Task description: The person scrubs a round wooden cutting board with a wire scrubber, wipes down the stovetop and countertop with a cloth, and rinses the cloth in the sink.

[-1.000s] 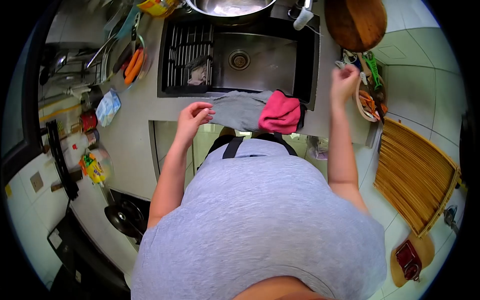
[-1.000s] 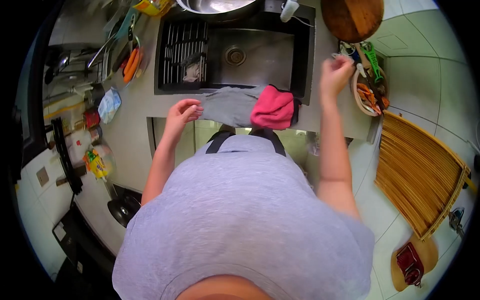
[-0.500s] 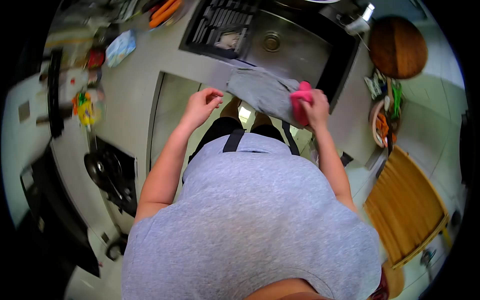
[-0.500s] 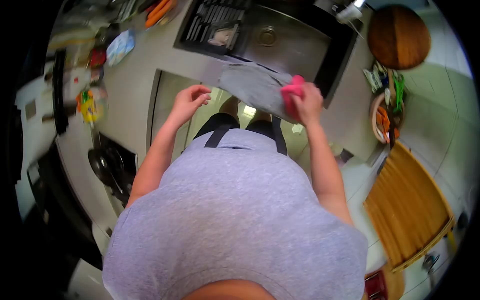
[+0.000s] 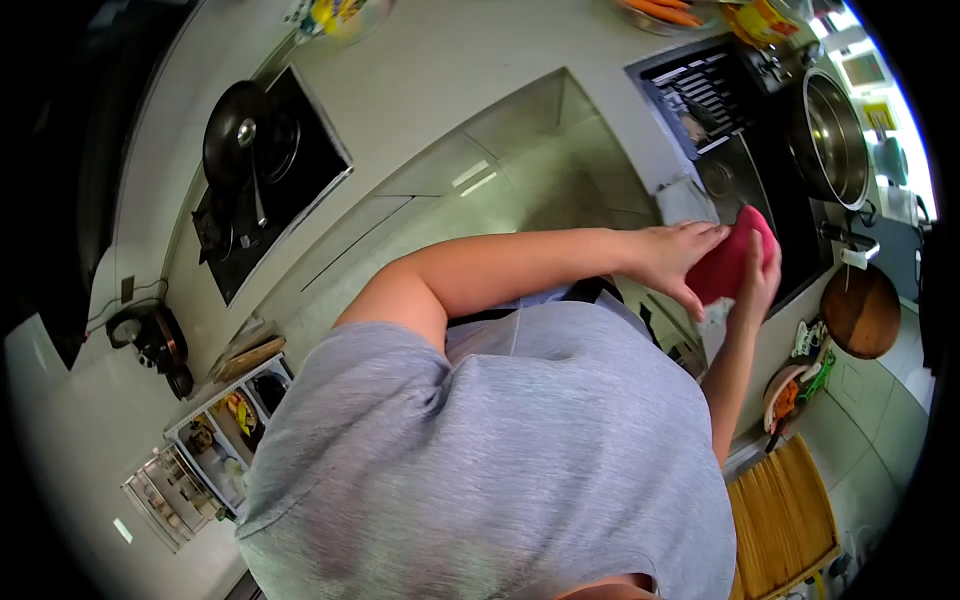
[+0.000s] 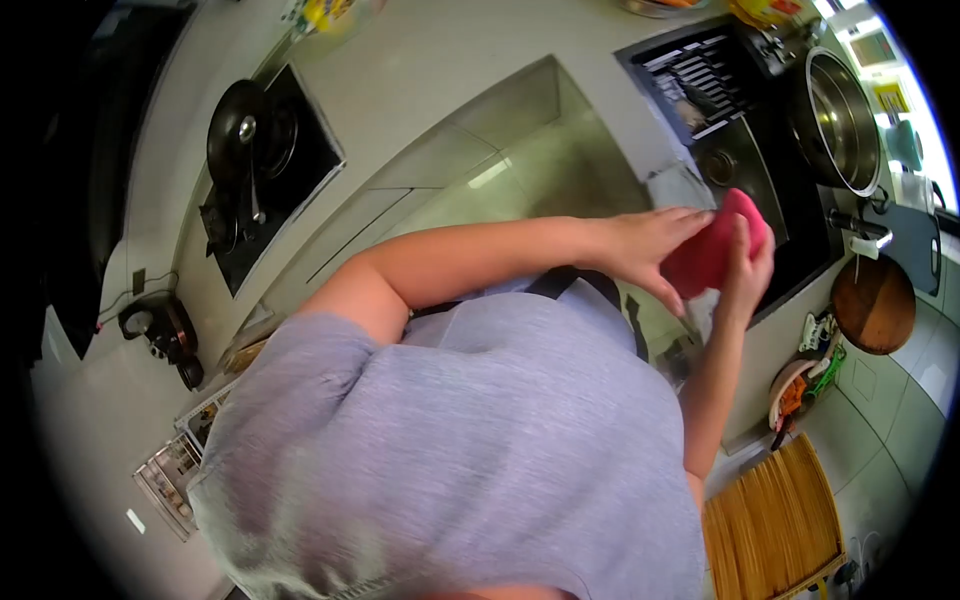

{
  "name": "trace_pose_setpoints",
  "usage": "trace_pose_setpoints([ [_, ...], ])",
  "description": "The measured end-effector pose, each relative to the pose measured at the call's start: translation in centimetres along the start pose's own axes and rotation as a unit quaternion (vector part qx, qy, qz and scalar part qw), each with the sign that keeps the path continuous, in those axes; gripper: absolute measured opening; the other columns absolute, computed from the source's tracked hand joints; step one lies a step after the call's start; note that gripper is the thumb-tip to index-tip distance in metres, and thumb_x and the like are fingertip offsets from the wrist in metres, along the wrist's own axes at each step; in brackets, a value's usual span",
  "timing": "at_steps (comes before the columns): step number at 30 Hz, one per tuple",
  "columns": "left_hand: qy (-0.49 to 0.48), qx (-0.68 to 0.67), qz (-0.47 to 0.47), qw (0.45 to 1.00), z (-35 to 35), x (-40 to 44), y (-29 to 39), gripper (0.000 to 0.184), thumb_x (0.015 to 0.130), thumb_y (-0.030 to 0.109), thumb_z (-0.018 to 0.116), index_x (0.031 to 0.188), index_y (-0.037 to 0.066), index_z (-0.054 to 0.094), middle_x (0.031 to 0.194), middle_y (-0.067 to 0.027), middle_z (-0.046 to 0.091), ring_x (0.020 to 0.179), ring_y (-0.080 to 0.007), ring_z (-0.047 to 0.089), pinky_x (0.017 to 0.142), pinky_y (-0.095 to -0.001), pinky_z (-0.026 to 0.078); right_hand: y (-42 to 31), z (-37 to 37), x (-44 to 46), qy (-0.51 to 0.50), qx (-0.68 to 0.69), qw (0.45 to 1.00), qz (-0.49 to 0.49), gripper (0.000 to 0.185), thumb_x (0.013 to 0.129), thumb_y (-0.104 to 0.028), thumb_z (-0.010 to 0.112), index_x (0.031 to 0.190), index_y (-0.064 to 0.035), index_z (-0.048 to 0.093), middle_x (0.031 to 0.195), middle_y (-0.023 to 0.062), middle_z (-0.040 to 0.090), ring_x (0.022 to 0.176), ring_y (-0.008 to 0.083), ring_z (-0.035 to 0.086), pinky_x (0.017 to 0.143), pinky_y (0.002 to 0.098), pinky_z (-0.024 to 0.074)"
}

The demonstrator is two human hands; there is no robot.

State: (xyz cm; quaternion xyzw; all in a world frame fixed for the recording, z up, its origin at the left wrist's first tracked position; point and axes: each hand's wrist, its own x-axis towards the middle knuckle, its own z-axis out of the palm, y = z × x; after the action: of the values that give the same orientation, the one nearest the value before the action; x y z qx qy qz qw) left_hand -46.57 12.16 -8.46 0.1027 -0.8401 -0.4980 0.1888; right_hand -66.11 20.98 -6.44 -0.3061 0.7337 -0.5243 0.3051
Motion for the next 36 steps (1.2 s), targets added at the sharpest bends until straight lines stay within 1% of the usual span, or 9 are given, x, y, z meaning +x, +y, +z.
trace_pose_setpoints([
  [2,0.075,-0.076,-0.185,0.977,-2.0,-3.8,0.7,0.122,0.064,0.057,0.088,0.153,0.001,0.026,0.146,-0.0306,0.039,0.136,-0.0418,0.042,0.114,-0.0463,0.038,-3.0,7.8,-3.4,-0.088,0.011,0.996,0.008,0.05,0.097,-0.028,0.067,0.138,-0.0019,0.053,0.123,0.0082,0.062,0.109,0.0162,0.059,0.094,0.028,0.0483],
  [4,0.167,-0.138,-0.249,0.944,-6.6,-9.2,-0.2,0.096,0.063,0.036,0.093,0.141,0.005,0.046,0.127,-0.023,0.059,0.107,-0.032,0.065,0.094,-0.0405,0.054,-5.1,13.2,-6.2,-0.225,0.094,0.965,0.101,0.058,0.096,-0.024,0.067,0.144,-0.0012,0.045,0.13,0.0096,0.058,0.116,0.0181,0.057,0.099,0.0299,0.0467],
  [8,0.213,-0.15,-0.23,0.938,-14.3,-23.1,-2.3,0.063,0.067,0.033,0.092,0.114,0.0,0.065,0.101,-0.012,0.071,0.096,-0.022,0.067,0.086,-0.0352,0.053,-8.9,22.3,-11.0,-0.456,-0.082,0.886,0.029,0.084,0.071,-0.018,0.088,0.141,0.0035,0.047,0.125,0.0124,0.063,0.115,0.0209,0.06,0.101,0.0335,0.0483],
  [12,0.209,-0.064,-0.304,0.927,-19.4,-34.1,-0.9,0.06,0.071,0.032,0.09,0.114,-0.002,0.065,0.097,-0.0087,0.072,0.088,-0.0174,0.066,0.082,-0.0323,0.052,-10.0,30.1,-12.3,-0.566,-0.307,0.765,-0.021,0.065,0.071,-0.012,0.086,0.128,0.0045,0.059,0.109,0.0123,0.07,0.1,0.022,0.066,0.091,0.0344,0.0523],
  [15,0.211,-0.145,-0.369,0.894,-20.0,-40.8,0.0,0.054,0.077,0.024,0.087,0.117,-0.002,0.063,0.103,-0.0093,0.071,0.095,-0.0163,0.066,0.087,-0.0317,0.051,-10.0,34.6,-12.9,-0.626,-0.322,0.71,-0.017,0.055,0.075,-0.016,0.084,0.122,0.0049,0.063,0.102,0.0097,0.071,0.095,0.0198,0.066,0.087,0.0344,0.0523],
  [21,0.318,-0.31,-0.366,0.818,-16.8,-51.0,0.1,0.05,0.085,0.005,0.076,0.131,-0.002,0.057,0.12,-0.0106,0.068,0.11,-0.016,0.063,0.098,-0.0307,0.048,-6.8,41.0,-13.0,-0.681,-0.228,0.696,-0.008,0.045,0.086,-0.023,0.076,0.121,0.0025,0.063,0.103,0.0131,0.07,0.093,0.0189,0.064,0.086,0.0344,0.0522],
  [28,0.486,-0.275,-0.43,0.71,-13.8,-56.7,2.3,0.044,0.087,0.003,0.074,0.128,-0.001,0.06,0.115,-0.0077,0.07,0.104,-0.0152,0.066,0.093,-0.0302,0.052,-1.0,50.0,-16.6,-0.692,-0.241,0.672,-0.108,0.042,0.092,-0.021,0.072,0.126,-0.0012,0.059,0.107,0.0068,0.067,0.099,0.0143,0.059,0.091,0.0305,0.0483],
  [30,0.506,-0.257,-0.434,0.7,-13.2,-59.0,2.1,0.042,0.087,0.003,0.073,0.128,-0.001,0.06,0.114,-0.0069,0.07,0.103,-0.0144,0.066,0.091,-0.0296,0.052,0.9,51.6,-18.3,-0.688,-0.185,0.685,-0.152,0.048,0.092,-0.027,0.072,0.131,-0.0012,0.058,0.112,0.0133,0.069,0.099,0.0186,0.063,0.089,0.0335,0.0516],
  [36,0.524,-0.221,-0.469,0.676,-13.0,-67.8,4.0,0.039,0.088,0.001,0.071,0.126,-0.001,0.062,0.111,-0.0054,0.07,0.1,-0.0124,0.065,0.09,-0.0285,0.052,2.4,54.1,-26.4,-0.72,-0.163,0.674,-0.019,0.041,0.095,-0.022,0.069,0.132,-0.005,0.059,0.107,0.0059,0.067,0.087,0.0113,0.061,0.073,0.028,0.052],
])
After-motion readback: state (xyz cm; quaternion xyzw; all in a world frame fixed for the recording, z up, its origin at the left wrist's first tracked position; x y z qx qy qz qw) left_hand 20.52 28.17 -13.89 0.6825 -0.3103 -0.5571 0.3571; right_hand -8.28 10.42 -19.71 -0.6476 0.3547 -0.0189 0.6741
